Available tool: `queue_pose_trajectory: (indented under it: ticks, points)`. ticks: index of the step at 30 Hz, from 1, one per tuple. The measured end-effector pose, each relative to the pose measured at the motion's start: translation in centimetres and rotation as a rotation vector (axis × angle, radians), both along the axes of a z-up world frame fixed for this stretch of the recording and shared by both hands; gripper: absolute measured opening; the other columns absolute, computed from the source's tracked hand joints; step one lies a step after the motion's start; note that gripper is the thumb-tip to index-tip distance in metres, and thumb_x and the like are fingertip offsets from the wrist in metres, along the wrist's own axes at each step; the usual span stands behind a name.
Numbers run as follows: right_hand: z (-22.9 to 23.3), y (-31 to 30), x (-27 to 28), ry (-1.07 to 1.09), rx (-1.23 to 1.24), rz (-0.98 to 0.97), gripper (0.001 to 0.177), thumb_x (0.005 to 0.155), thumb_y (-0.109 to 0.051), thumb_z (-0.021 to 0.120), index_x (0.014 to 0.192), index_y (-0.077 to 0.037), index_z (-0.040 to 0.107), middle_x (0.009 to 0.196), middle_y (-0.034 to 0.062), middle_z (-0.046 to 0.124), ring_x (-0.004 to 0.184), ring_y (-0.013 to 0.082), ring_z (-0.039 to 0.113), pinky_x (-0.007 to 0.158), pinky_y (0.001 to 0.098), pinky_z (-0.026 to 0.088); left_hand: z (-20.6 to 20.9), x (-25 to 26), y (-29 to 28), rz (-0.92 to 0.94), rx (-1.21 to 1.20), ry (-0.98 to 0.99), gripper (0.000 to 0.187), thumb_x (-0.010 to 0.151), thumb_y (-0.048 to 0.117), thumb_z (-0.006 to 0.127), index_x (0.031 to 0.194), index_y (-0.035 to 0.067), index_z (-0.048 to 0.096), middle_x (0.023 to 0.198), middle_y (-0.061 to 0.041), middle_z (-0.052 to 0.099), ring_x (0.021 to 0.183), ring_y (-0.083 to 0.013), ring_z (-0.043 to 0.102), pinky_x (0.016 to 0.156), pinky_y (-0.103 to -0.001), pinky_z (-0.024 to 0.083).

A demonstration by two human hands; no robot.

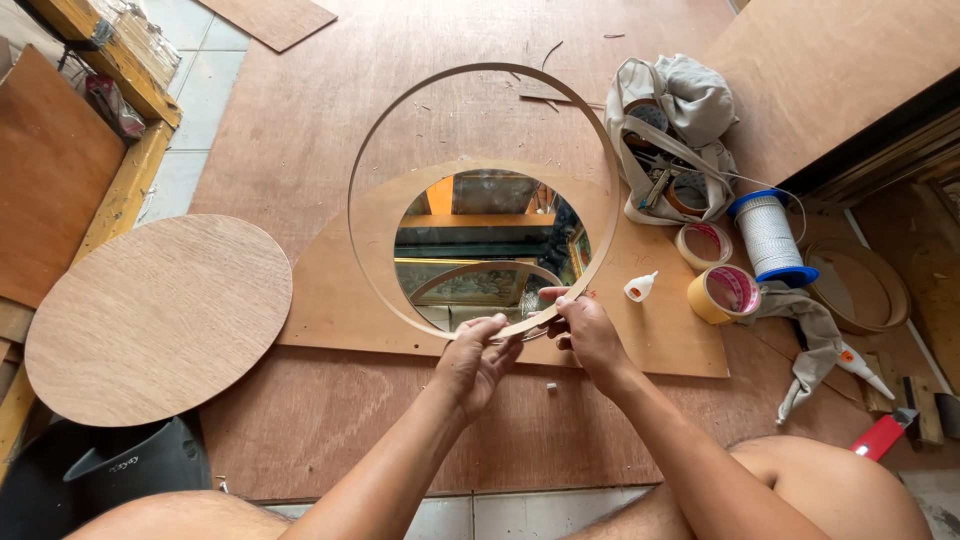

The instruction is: The person applies glue to a thin wooden strip and attaches it to the edge of a round mirror. They then pick up a round wooden board and place it over the mirror to check the fit.

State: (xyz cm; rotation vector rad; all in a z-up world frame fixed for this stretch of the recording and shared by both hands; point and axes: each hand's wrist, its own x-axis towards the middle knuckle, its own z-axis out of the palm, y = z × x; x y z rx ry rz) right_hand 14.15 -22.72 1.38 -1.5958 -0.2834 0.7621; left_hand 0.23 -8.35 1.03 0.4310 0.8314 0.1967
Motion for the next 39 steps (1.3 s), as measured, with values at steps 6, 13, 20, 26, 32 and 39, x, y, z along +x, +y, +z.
queue_pose_trajectory:
  ticks: [6,13,20,26,32,39]
  points:
    - [0.3,0.1,-0.2,-0.103,-0.003,0.045,0.042,0.114,-0.021,0.048,0.145,-0.006,0.072,0.088,0.0216,0.081,0.08,0.0224,0.072,0.063,0.0264,0.054,1.5,-0.1,-0.6,-0.143,-0.001,-0.049,0.033,0.103,0.014,0.079,0.135,0.011,0.067,0.137,-0.024,0.075,0.127,-0.0395,0.078,0.112,-0.045,0.062]
    - [-0.1,0.0,0.1,-0.16,-0.023,0.062,0.041,0.115,-0.022,0.05,0.145,-0.007,0.073,0.087,0.0221,0.081,0.078,0.0225,0.073,0.061,0.027,0.055,0.3,-0.2,0.1,-0.108,0.061,-0.056,0.04,0.102,0.001,0.075,0.143,0.003,0.072,0.141,-0.029,0.075,0.131,-0.0386,0.076,0.116,-0.044,0.059]
    - [4.1,-0.7,-1.5,-0.13,-0.164,-0.12,0.048,0.115,-0.042,0.052,0.142,-0.006,0.071,0.103,0.0132,0.083,0.086,0.0204,0.075,0.063,0.0293,0.056,1.2,0.0,0.8,-0.047,0.014,-0.077,0.041,0.104,-0.003,0.07,0.145,0.001,0.071,0.138,-0.03,0.076,0.129,-0.04,0.077,0.11,-0.043,0.064]
    - [-1.6,-4.2,2.7,-0.21,-0.153,-0.759,0.049,0.09,-0.012,0.071,0.136,-0.009,0.054,0.105,0.0005,0.048,0.09,0.014,0.053,0.061,0.0235,0.042,0.7,0.0,1.9,0.032,0.06,-0.059,0.042,0.106,-0.004,0.065,0.148,0.0,0.068,0.138,-0.027,0.076,0.13,-0.0368,0.077,0.109,-0.04,0.064]
    - [-5.5,-7.6,9.5,-0.541,-0.771,-0.552,0.074,0.088,-0.051,0.088,0.155,-0.042,0.058,0.148,-0.006,0.053,0.142,0.0405,0.041,0.108,0.0715,0.039,1.0,-0.1,2.1,0.028,0.099,-0.087,0.041,0.107,-0.004,0.065,0.148,0.002,0.068,0.139,-0.028,0.076,0.131,-0.0377,0.076,0.108,-0.04,0.066]
    - [5.2,-4.4,1.1,-0.439,-0.499,-0.328,0.03,0.107,-0.049,0.064,0.127,-0.034,0.081,0.126,-0.0025,0.084,0.128,0.0329,0.074,0.109,0.0523,0.055,1.9,-0.5,2.1,-0.031,0.138,-0.114,0.041,0.107,-0.003,0.066,0.147,0.002,0.068,0.14,-0.03,0.076,0.131,-0.0398,0.076,0.107,-0.041,0.066]
